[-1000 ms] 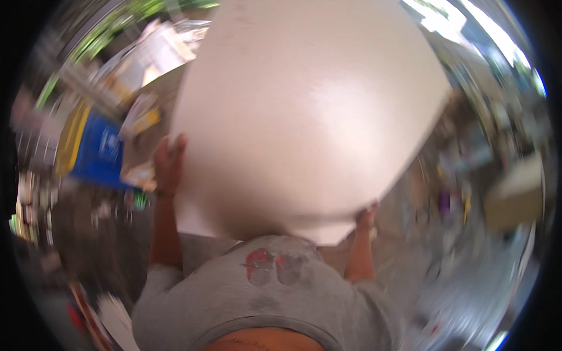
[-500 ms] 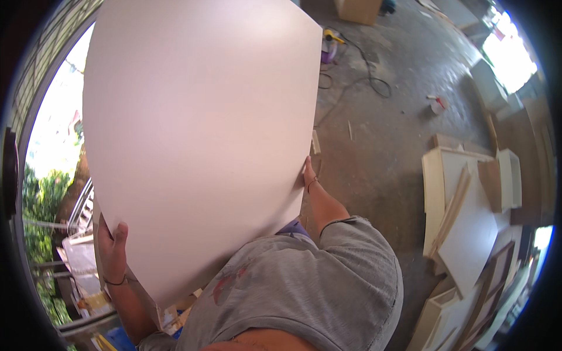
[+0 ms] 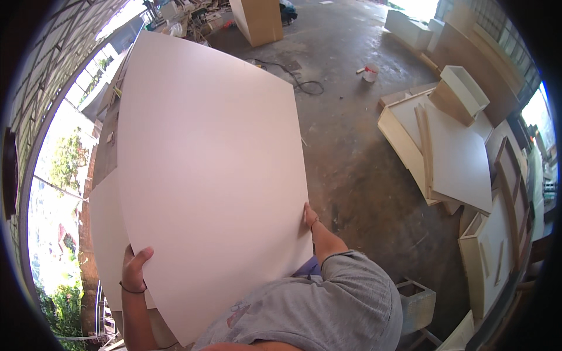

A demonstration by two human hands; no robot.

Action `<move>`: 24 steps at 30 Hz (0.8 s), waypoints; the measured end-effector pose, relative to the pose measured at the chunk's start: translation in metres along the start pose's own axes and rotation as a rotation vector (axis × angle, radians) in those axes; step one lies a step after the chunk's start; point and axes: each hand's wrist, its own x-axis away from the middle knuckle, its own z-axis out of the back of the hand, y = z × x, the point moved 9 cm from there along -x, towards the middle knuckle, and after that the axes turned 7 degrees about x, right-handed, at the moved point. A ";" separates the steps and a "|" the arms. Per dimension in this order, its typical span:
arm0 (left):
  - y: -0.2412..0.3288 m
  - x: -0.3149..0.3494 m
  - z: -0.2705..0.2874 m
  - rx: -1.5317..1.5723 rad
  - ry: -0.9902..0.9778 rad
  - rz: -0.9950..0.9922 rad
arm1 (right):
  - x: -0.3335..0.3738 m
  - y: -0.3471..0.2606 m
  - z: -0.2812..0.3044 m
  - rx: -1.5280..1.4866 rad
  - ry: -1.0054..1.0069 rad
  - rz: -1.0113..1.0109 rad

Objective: The person shapes the edge of a wood panel using a router, then lifts and turns the panel to continue on another side.

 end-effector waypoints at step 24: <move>-0.038 -0.002 -0.127 -0.066 0.036 0.162 | 0.195 -0.175 -0.090 0.043 -0.088 0.644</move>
